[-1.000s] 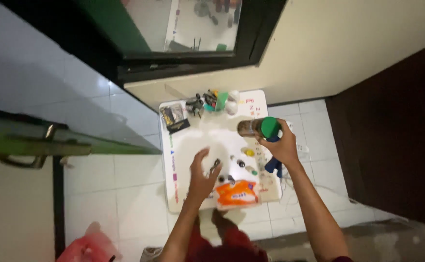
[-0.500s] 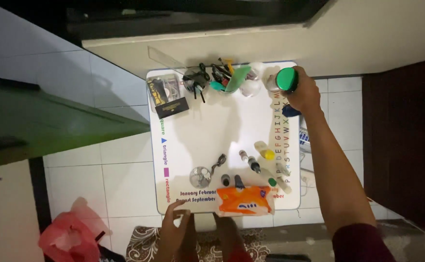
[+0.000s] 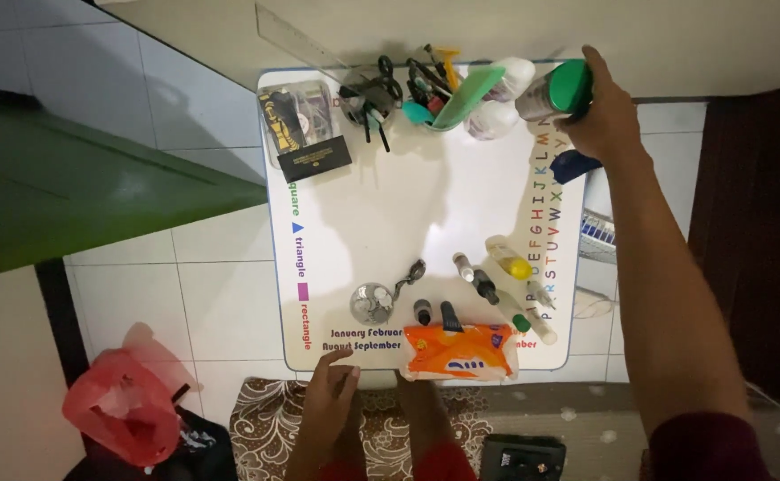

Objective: Organizing various small items including bottles, containers, and a blue cloth on a small white table.

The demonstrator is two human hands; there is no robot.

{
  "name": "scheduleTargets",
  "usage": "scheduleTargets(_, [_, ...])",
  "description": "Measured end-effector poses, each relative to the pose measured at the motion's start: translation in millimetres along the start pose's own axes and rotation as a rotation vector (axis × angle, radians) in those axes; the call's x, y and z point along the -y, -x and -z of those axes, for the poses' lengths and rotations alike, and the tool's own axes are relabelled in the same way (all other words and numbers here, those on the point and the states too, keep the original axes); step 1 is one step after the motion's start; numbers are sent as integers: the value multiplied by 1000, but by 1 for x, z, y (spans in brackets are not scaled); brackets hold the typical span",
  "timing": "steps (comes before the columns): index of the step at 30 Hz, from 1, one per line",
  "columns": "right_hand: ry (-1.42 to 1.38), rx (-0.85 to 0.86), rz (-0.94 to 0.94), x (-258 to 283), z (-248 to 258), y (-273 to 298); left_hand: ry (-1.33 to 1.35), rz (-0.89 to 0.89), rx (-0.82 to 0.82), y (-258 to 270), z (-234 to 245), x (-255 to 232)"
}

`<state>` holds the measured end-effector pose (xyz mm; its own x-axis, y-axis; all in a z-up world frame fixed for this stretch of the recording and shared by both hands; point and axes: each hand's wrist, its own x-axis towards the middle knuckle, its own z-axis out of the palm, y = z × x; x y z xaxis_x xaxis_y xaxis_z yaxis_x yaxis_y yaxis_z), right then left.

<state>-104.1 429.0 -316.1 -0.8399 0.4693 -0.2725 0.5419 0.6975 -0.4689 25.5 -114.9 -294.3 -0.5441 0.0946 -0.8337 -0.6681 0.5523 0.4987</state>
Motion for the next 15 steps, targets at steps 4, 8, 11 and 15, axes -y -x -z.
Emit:
scheduleTargets(4, [6, -54, -19, 6, -2, 6, -62, 20, -27, -1, -2, 0])
scheduleTargets(8, [9, -162, -8, -2, -13, 4, -50, 36, -6, -5, -2, 4])
scheduleTargets(11, [24, -156, 45, 3, -12, 3, -90, -3, -14, -7, -2, 4])
scheduleTargets(15, [26, -48, -46, 19, -5, 11, -101, -6, 7, -6, -4, 2])
